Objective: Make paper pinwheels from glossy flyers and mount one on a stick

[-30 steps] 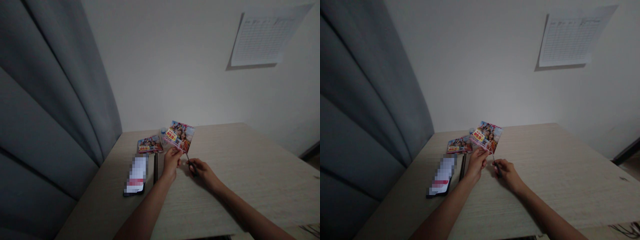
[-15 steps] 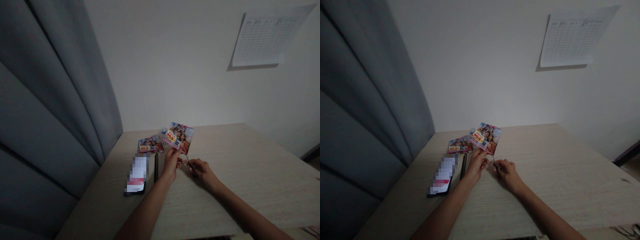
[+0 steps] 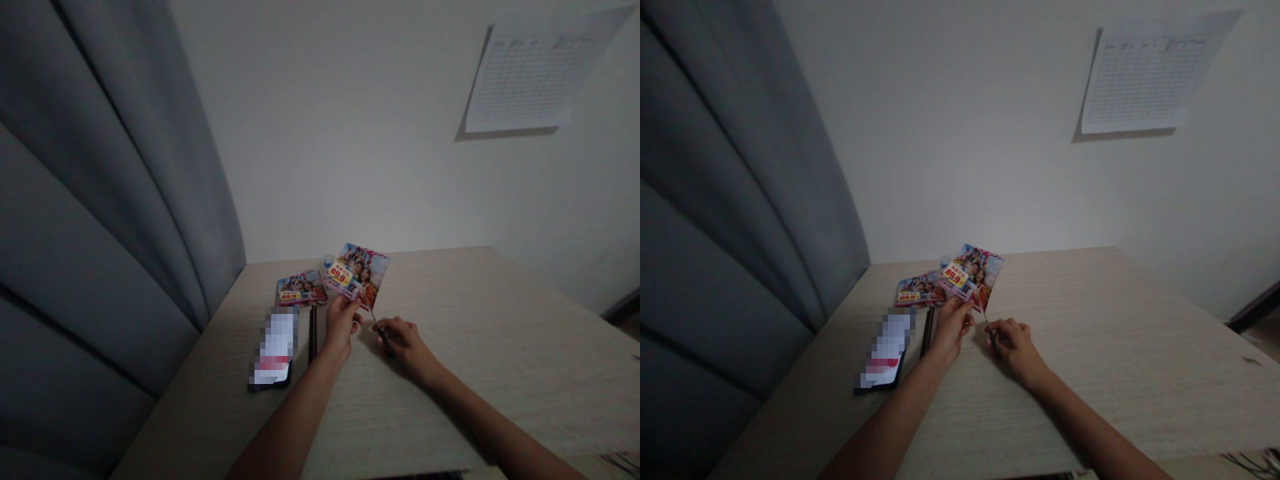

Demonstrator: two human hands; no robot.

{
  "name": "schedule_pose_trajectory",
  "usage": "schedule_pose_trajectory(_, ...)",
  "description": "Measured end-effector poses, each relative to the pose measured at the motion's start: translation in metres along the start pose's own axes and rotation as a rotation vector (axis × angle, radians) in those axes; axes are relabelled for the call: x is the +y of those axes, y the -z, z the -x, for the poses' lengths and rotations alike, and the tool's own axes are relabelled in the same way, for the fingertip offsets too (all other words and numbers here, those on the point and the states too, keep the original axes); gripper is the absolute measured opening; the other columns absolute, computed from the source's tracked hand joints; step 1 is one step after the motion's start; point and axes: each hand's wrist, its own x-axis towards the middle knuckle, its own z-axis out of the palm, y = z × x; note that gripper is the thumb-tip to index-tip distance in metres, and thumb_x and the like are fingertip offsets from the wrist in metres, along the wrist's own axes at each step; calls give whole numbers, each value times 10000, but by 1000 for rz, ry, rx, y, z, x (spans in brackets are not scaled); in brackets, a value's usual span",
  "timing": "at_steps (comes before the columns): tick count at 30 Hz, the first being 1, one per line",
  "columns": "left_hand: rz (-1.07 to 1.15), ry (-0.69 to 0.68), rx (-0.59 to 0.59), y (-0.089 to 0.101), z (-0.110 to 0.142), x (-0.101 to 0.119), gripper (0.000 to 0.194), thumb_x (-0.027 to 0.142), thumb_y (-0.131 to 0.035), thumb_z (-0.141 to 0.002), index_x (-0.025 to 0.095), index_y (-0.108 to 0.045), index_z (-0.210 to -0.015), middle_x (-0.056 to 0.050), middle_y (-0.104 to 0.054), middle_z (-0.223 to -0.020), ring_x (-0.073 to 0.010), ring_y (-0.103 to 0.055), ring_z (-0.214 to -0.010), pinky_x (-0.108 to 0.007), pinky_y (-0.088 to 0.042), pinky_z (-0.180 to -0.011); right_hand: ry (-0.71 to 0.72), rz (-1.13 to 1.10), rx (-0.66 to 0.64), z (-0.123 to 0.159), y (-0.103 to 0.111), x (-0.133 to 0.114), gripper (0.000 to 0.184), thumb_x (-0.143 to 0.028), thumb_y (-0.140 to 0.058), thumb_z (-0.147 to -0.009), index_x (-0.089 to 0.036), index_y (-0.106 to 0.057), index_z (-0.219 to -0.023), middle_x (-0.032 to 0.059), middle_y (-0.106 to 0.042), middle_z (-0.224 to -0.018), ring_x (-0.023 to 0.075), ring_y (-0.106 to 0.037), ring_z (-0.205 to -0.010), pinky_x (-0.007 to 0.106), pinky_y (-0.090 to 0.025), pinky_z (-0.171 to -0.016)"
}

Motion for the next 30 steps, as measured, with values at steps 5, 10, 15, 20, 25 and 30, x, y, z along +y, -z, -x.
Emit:
schedule_pose_trajectory(5, 2, -11, -17, -1, 0, -1, 362, 367, -795, -626, 180, -566, -836, 49, -613, -720, -26, -489, -406, -156, -166, -340, -24, -130, -14, -1, -1, 0, 307, -519, -620, -845, -258, -708, -980, 51, -640, -870, 223, -571, -816, 362, -451, -779)
schedule_pose_trajectory(10, 14, -11, -32, -2, 2, -1, 361, 351, -794, -627, 184, -543, -827, 56, -608, -711, -26, -478, -402, -147, -185, -344, -50, -206, -41, -2, 0, 0, 337, -546, -634, -836, -257, -711, -993, 43, -636, -788, 212, -565, -753, 331, -452, -698)
schedule_pose_trajectory(15, -26, -22, -49, -2, 4, -3, 350, 368, -783, -646, 171, -582, -854, 44, -622, -707, -28, -470, -393, -154, -182, -344, -52, -231, -62, -4, 0, 0, 387, -577, -605, -853, -237, -699, -1012, 33, -638, -743, 194, -565, -708, 314, -455, -673)
schedule_pose_trajectory(20, -30, -28, -55, -2, 3, -4, 351, 367, -780, -643, 171, -568, -841, 44, -630, -720, -27, -469, -387, -161, -170, -340, -53, -243, -96, -6, 0, 1, 408, -576, -575, -867, -209, -683, -1008, 23, -637, -746, 168, -565, -669, 295, -461, -657)
schedule_pose_trajectory(25, -29, -26, -54, -2, 3, -3, 344, 362, -780, -643, 175, -566, -837, 50, -621, -698, -33, -476, -390, -161, -173, -341, -54, -303, -96, -6, -1, 1, 360, -524, -602, -861, -197, -670, -995, 7, -607, -701, 155, -544, -623, 282, -447, -605)
schedule_pose_trajectory(30, -21, 10, -30, -3, 5, -1, 313, 331, -763, -644, 179, -562, -830, 55, -609, -691, -34, -488, -398, -156, -180, -343, -68, -358, -119, -6, -2, 2, 335, -496, -606, -859, -192, -654, -991, -1, -597, -699, 151, -549, -599, 282, -444, -583)
